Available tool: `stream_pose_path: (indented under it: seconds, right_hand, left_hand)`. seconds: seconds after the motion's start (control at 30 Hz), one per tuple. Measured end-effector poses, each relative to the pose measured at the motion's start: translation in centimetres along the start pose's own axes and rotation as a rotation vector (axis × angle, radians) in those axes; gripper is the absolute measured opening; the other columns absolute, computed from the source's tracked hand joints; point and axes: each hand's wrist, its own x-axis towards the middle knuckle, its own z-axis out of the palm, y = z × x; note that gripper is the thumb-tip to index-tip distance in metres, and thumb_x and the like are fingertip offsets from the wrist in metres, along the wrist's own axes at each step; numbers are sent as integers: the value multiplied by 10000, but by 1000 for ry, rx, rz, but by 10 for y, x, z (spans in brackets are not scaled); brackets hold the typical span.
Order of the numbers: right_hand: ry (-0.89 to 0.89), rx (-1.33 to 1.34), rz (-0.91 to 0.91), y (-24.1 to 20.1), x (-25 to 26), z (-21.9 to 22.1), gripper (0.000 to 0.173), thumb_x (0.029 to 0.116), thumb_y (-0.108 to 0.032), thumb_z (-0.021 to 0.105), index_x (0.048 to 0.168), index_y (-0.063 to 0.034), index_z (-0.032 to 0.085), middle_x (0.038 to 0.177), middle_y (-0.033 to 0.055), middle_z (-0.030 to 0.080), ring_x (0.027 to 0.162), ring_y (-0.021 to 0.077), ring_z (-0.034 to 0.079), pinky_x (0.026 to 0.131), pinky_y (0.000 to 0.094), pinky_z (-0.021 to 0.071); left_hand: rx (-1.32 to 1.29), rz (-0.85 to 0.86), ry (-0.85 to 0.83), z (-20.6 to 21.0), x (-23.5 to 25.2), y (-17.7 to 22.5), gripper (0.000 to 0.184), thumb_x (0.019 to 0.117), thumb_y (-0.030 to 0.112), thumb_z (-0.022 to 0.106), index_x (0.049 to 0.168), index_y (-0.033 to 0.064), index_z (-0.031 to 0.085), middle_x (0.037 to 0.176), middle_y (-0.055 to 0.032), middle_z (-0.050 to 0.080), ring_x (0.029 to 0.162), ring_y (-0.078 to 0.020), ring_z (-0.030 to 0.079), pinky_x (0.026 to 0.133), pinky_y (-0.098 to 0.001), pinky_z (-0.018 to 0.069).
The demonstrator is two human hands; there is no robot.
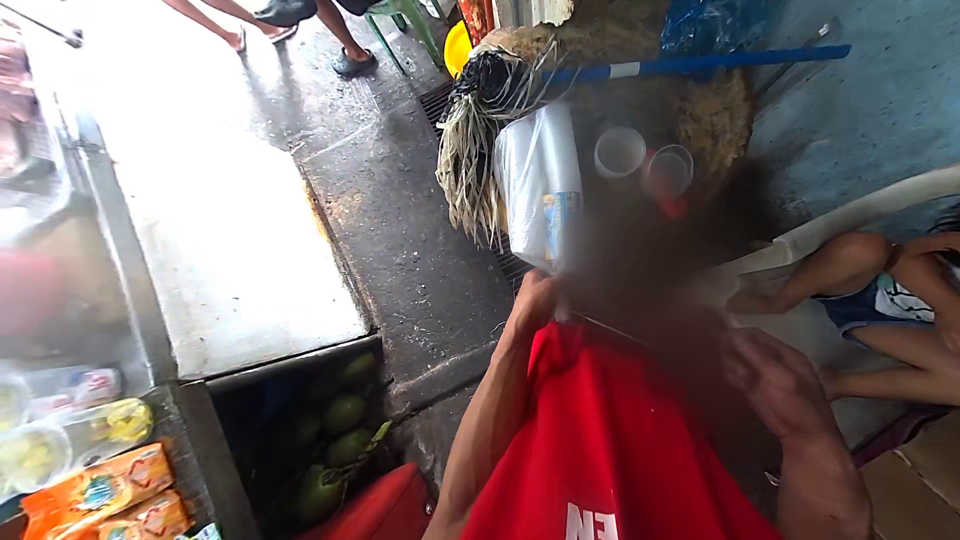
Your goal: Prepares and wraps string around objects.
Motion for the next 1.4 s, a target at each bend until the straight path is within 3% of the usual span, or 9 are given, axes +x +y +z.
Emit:
stream_pose_path:
  seconds: [0.17,0.33,0.47,0.6,0.77,0.87,1.0,1.13,1.4]
  right_hand:
    - [40,-309,-21,1,1,-10,203,993,-264,556,918,-139,697,673,-101,541,524,-6,445,484,166,385]
    - [-198,-612,-238,5,42,70,332,1004,-340,595,1001,-66,783,1021,76,712,943,113,673,863,311,573]
    - [-261,-649,-197,9,71,137,302,988,-345,639,1067,-90,780,1039,96,706,957,156,679,895,359,573]
    - [-276,-637,-124,12,81,167,355,905,-336,738,1165,-95,755,1091,106,680,975,194,666,910,408,558]
    - [-401,-132,86,15,84,175,191,917,-156,763,1079,-57,778,903,45,754,743,76,667,686,263,559]
    - [-579,-12,234,12,81,163,110,959,-161,690,979,-63,736,646,-54,554,473,4,383,444,182,327]
    - [-743,-139,293,2,80,130,100,954,-181,611,888,-123,658,575,-104,436,443,-1,338,425,176,293]
    - [-550,-318,250,-23,83,94,102,978,-161,605,907,-117,666,585,-90,415,470,22,341,457,205,324]
    - [-374,-327,-42,-79,74,-11,150,965,-209,608,995,-177,752,589,-74,498,448,7,366,435,183,355]
  left_hand:
    - [-48,-14,32,2,3,-3,137,1017,93,591,1118,1,581,745,-85,626,571,-171,617,545,-334,569]
    - [-22,8,84,16,3,-11,306,989,174,678,1216,-6,578,898,-139,673,707,-229,681,660,-411,619]
    - [-9,24,93,20,2,-14,297,1029,306,622,1140,32,588,739,-61,600,574,-147,575,555,-324,535]
    - [-90,11,-47,15,-3,-12,314,1069,318,535,1270,76,530,846,-74,637,682,-156,631,634,-337,564]
    - [-255,-12,-166,8,-8,-7,304,1090,371,448,1158,98,561,771,-41,637,658,-141,642,614,-318,571]
    - [-360,-35,-187,5,-6,-9,257,1077,361,473,1044,130,582,676,15,563,560,-91,565,547,-269,530]
    - [-418,-113,-214,-7,-2,-6,311,1089,339,417,966,112,589,621,23,525,501,-78,520,501,-242,501]
    - [-120,-26,-185,-33,2,-8,302,1091,291,408,947,98,590,596,30,496,443,-57,445,415,-211,405]
    - [240,196,-112,-53,1,-5,239,1068,245,526,923,70,598,586,3,494,469,-103,490,469,-258,461]
